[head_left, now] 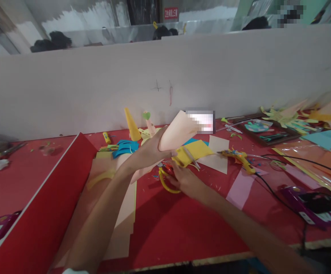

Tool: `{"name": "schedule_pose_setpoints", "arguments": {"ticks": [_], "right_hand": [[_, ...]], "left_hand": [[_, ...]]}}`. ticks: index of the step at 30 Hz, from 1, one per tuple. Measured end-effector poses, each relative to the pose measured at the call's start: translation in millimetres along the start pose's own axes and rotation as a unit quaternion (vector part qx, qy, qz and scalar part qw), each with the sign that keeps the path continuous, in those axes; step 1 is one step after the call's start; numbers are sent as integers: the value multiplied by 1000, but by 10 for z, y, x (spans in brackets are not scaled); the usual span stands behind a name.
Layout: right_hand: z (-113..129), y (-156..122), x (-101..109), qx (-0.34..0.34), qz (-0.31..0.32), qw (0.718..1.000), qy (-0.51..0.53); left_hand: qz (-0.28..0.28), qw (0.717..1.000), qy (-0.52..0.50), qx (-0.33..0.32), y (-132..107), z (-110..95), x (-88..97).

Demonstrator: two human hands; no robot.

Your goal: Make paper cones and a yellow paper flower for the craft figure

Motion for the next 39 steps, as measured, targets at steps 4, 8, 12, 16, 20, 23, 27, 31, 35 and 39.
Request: {"name": "schedule_pose_setpoints", "arguments": {"ticks": [4, 8, 12, 16, 20, 23, 27, 31, 35, 39], "right_hand": [[-314, -263, 235, -67, -82, 992, 66], [-640, -536, 436, -108, -194, 963, 154], [-870, -654, 472, -125, -266, 905, 306], [-939, -707, 516, -153, -332, 844, 393], [-774, -668, 511, -166, -315, 796, 489], [-592, -586, 485, -147, -284, 770, 552], [-495, -523, 406, -132, -262, 762, 577], [-508, -547, 368, -129, -249, 788, 548], [-533, -573, 405, -111, -237, 834, 486], [-536, -565, 456, -60, -211, 883, 415]], "left_hand": [[-25, 999, -40, -6, -27, -53, 77], [-17, 994, -104, 2, -47, -108, 56], [-53, 986, -159, 19, -76, -101, 123], [-57, 985, -155, 58, -109, -17, 173], [-16, 989, -116, 88, -109, 2, 127], [-3, 994, -62, 93, -80, 3, 91], [-32, 995, -14, 92, -27, 66, 127], [-55, 994, -21, 90, -8, 106, 179], [-83, 993, -32, 76, -32, 32, 229], [-93, 992, -33, 73, -65, -42, 259]]}}
Point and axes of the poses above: each hand's wrist, its own y-axis towards the middle knuckle, its own x-axis out of the back of the hand, z = x × y, the point moved 8 cm from there along y, towards the middle knuckle, and after that the axes turned 14 degrees about x, right-handed, at the moved point
